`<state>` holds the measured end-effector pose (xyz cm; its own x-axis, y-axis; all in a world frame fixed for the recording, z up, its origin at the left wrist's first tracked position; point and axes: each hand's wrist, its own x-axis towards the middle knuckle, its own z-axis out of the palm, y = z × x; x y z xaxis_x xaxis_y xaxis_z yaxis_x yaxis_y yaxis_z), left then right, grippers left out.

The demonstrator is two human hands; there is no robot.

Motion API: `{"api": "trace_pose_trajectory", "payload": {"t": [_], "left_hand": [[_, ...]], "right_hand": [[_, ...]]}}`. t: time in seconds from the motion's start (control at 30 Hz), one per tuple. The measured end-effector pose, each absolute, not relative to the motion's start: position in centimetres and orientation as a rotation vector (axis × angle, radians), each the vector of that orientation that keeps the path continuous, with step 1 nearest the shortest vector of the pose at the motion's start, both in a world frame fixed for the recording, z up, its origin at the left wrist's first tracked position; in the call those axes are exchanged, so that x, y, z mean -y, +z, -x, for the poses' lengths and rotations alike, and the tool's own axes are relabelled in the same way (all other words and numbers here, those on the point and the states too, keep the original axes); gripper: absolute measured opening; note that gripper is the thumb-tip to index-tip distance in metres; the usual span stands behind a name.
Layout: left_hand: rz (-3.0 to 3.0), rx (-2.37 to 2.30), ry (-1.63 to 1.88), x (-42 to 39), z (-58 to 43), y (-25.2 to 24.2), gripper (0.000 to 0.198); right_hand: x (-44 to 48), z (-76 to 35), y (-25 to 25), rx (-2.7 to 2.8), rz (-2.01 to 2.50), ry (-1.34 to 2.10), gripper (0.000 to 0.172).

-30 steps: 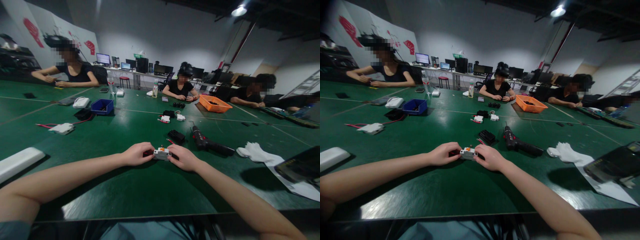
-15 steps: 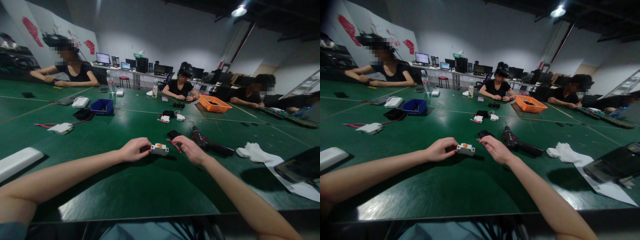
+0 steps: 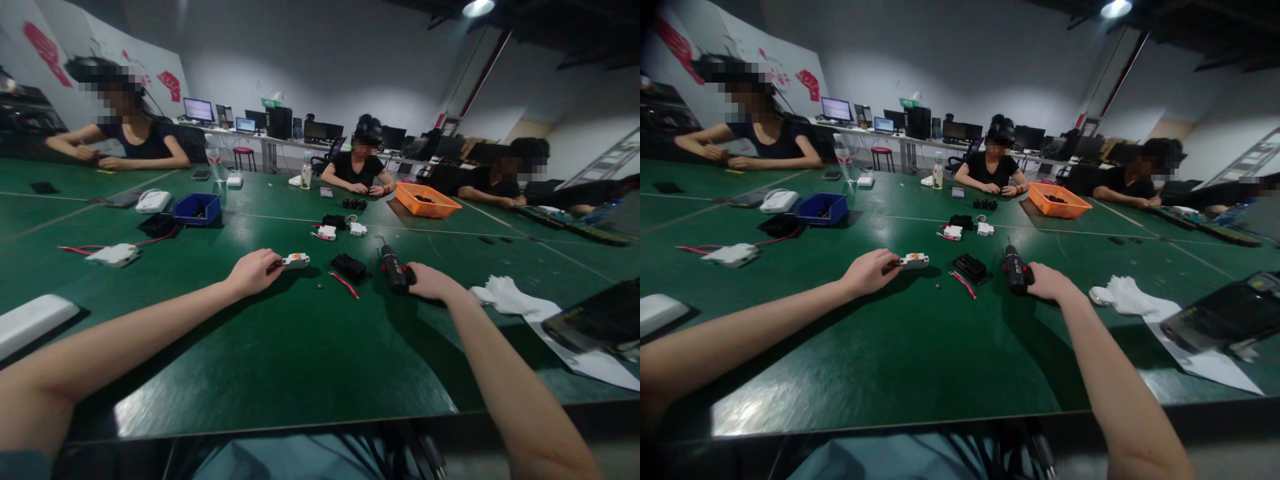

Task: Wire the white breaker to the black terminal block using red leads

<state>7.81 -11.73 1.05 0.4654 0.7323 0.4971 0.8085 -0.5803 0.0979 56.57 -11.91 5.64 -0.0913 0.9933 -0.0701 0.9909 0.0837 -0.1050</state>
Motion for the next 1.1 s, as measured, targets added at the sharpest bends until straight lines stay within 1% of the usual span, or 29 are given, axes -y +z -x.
{"api": "trace_pose_trajectory", "payload": {"t": [0.17,0.27,0.33,0.43,0.5,0.57,0.63,0.8,0.9,1.1], "left_hand": [[2.504,1.339,-0.722,11.5,-7.6,1.0,0.024],[2.448,1.376,-0.732,11.1,-7.3,1.0,0.025],[2.420,1.405,-0.741,10.8,-7.1,0.9,0.025],[2.410,1.445,-0.770,10.5,-7.1,0.8,0.025],[2.410,1.482,-0.793,10.5,-7.2,0.7,0.024],[2.404,1.515,-0.809,10.5,-7.3,0.7,0.024],[2.401,1.519,-0.809,10.6,-7.3,0.6,0.024],[2.427,1.403,-0.736,10.7,-7.6,0.7,0.021],[2.441,1.322,-0.687,10.9,-7.8,0.7,0.021],[2.452,1.266,-0.638,11.4,-8.2,0.8,0.022]], "right_hand": [[11.3,-56.1,5.3,2.272,2.221,0.210,0.056],[11.1,-56.4,5.5,2.180,2.220,0.208,0.050],[11.2,-56.1,5.7,2.115,2.130,0.150,0.048],[12.1,-54.2,6.4,1.980,1.788,0.186,0.045],[13.4,-52.0,7.1,1.820,1.518,0.408,0.039],[15.3,-49.3,7.9,1.697,1.293,0.760,0.033],[17.5,-46.7,8.6,1.601,1.135,1.065,0.031],[21.7,-42.3,8.8,1.332,1.072,1.611,0.034],[22.7,-41.2,7.9,1.282,1.100,1.758,0.034],[23.3,-40.5,7.0,1.401,1.111,1.757,0.037]]}}
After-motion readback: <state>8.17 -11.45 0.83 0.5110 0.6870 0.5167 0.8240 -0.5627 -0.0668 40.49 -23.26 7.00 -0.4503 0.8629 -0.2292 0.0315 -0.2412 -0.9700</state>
